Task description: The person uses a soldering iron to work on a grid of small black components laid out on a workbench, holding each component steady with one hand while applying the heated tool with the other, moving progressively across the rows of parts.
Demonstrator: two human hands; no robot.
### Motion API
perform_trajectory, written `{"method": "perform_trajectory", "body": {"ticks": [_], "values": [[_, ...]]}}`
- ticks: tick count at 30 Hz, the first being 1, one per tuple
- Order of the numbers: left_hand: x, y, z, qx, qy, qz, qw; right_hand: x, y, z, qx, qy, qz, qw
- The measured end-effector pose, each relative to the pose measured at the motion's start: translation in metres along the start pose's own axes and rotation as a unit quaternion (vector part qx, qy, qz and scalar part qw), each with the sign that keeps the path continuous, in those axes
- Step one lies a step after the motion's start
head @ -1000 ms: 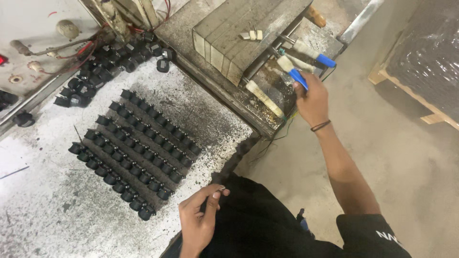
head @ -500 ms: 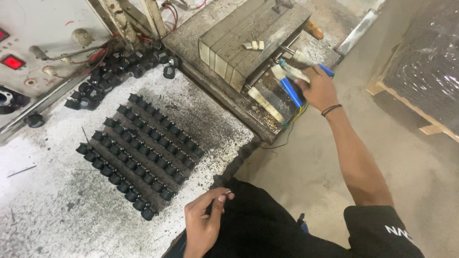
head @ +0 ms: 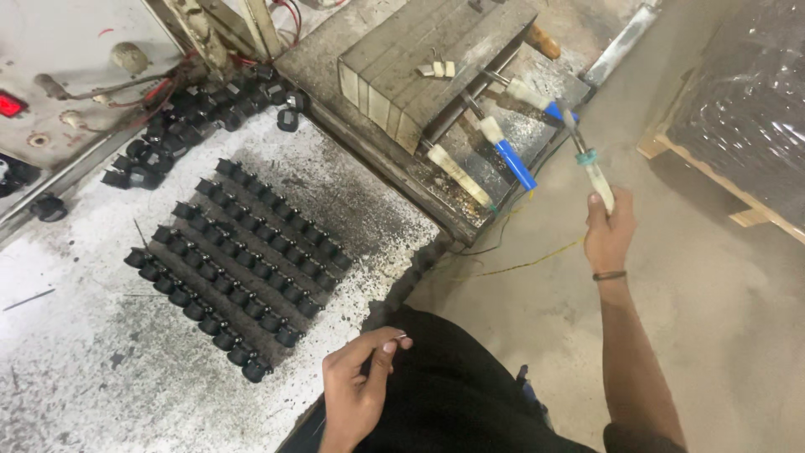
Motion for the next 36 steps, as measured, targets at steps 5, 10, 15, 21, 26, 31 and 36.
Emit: {"method": "perform_trajectory", "body": {"ticks": [5, 10, 15, 21, 26, 31, 36], "values": [[0.001, 0.012, -0.006, 0.018, 0.026, 0.032, 0.999, -0.097, 0.012, 0.002, 0.103, -0.095, -0.038, 0.989], [-0.003, 0.010, -0.010, 0.000, 0.008, 0.019, 1.000, -0.163, -0.024, -0.017, 0.203, -0.143, -0.143, 0.958], [-0.002, 0.015, -0.008, -0.020, 0.006, 0.030, 0.999, -0.154, -0.046, -0.033, -0.003, -0.126, -0.175, 0.977], [-0.001, 0.014, -0.009, -0.026, 0.016, 0.030, 0.999, -0.129, -0.059, -0.050, -0.112, 0.024, -0.123, 0.986], [0.000, 0.015, -0.008, -0.020, 0.015, 0.028, 0.999, -0.092, -0.063, -0.048, -0.165, 0.074, -0.102, 0.978], [0.003, 0.015, -0.007, -0.016, 0.026, 0.020, 0.999, -0.079, -0.063, -0.048, -0.169, 0.078, -0.092, 0.978], [0.005, 0.014, -0.006, -0.018, -0.001, 0.018, 1.000, -0.062, -0.088, -0.064, -0.183, 0.180, -0.082, 0.963]]}}
Point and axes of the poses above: each hand's wrist, its own x-axis towards the middle knuckle, its own y-axis out of the back of the hand, z = x × y, the point moved 4 cm from there along x, towards the middle knuckle, and after that the axes turned 11 degrees about z, right-handed, at the moved point
